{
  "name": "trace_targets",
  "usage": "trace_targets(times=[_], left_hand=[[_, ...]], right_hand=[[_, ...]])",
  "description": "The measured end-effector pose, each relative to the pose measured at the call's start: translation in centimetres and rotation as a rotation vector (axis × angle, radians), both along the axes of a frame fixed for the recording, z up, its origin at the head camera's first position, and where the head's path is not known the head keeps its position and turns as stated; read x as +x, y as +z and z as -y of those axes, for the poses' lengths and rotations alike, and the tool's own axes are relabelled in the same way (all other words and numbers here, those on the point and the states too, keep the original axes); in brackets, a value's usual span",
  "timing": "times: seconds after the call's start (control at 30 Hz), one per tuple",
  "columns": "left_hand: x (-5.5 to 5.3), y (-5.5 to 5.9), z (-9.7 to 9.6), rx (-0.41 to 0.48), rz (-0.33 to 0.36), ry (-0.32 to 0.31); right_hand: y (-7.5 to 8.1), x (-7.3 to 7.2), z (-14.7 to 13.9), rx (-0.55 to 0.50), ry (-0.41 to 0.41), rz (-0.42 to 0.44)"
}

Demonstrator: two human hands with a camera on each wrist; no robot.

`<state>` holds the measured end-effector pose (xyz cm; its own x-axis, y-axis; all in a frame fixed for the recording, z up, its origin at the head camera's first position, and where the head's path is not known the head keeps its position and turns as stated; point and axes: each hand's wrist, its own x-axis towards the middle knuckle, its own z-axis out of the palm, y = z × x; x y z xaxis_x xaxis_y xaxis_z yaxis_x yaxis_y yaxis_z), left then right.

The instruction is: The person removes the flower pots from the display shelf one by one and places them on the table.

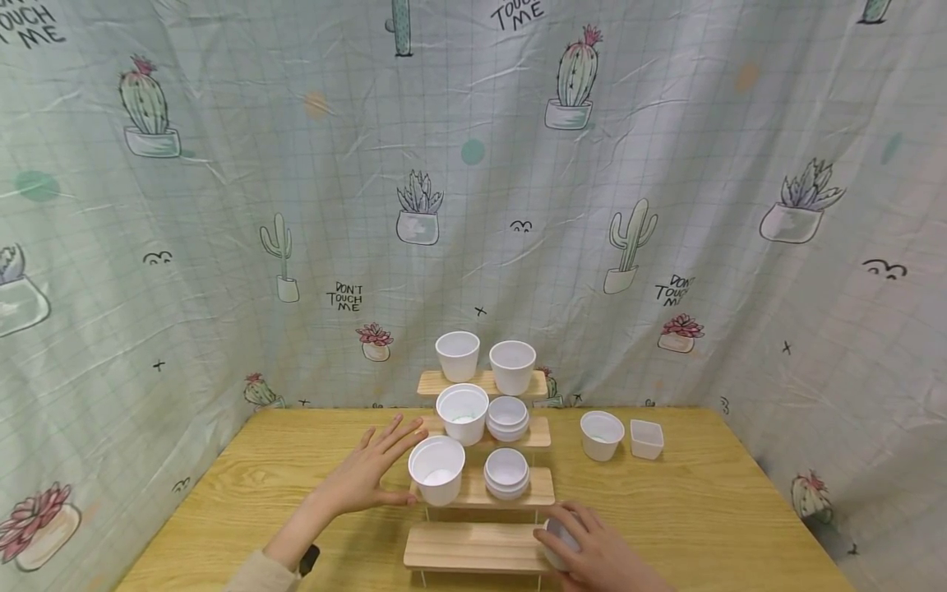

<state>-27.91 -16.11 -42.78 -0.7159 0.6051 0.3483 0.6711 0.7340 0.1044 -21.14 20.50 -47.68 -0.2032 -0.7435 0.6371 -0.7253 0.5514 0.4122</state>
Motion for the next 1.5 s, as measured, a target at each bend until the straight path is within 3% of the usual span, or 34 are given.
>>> trace_targets(times=[0.3, 0.8, 0.97, 1.5], left_hand=[[0.1, 0.1, 0.0, 0.001, 0.01, 0.0], [0.2, 0.2, 0.0, -0.002, 0.016, 0.009], [0.3, 0.2, 0.0, 0.004, 0.023, 0.006], [-0.1, -0.1, 0.0, 0.021, 0.021, -0.004]], right_hand=[[-0.1, -0.2, -1.1, -0.054, 0.012, 0.008], [0.2, -0.6, -3.1, -0.1, -0.086, 0.038], [0.1, -0.7, -3.9, -0.115, -0.141, 0.086], [-0.9, -3.3, -6.9, -0.174, -0.224, 0.085]])
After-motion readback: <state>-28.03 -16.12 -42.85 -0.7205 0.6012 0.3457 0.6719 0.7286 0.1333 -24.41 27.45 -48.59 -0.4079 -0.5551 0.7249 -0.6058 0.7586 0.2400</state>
